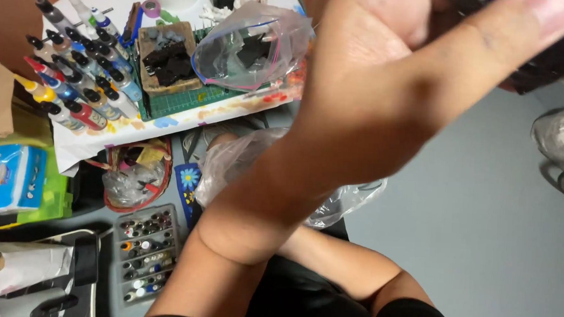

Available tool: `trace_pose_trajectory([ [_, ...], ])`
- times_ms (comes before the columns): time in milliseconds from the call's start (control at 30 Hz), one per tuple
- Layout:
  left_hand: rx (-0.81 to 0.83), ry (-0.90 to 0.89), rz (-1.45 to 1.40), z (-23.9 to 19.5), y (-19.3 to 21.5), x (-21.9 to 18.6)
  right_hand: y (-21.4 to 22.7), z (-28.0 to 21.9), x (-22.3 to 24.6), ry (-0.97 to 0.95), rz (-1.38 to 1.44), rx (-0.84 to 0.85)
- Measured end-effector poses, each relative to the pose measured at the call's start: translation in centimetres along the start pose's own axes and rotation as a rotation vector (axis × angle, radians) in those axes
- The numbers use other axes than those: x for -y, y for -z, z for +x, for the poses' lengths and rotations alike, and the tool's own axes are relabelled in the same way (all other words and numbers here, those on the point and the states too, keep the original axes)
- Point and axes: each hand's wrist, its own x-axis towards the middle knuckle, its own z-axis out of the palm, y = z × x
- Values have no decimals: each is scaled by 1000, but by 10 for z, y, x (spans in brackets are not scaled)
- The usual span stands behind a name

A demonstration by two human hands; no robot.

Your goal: Trimming small plastic model parts from a sprue using side cutters over a waste bag.

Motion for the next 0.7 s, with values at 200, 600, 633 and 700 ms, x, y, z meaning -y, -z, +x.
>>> trace_pose_trajectory([
  [200,34,36,-44,12,-26,20,-11,-1,-4,-50,57,20],
  [600,-204,215,171,-44,53,74,10,-8,-36,-220,-81,-211],
  [633,-207,212,171,-55,60,83,5,-12,-35,-221,-84,-210],
  [700,-318,438,104,-86,75,98,-6,-22,-38,-119,-115,-90],
])
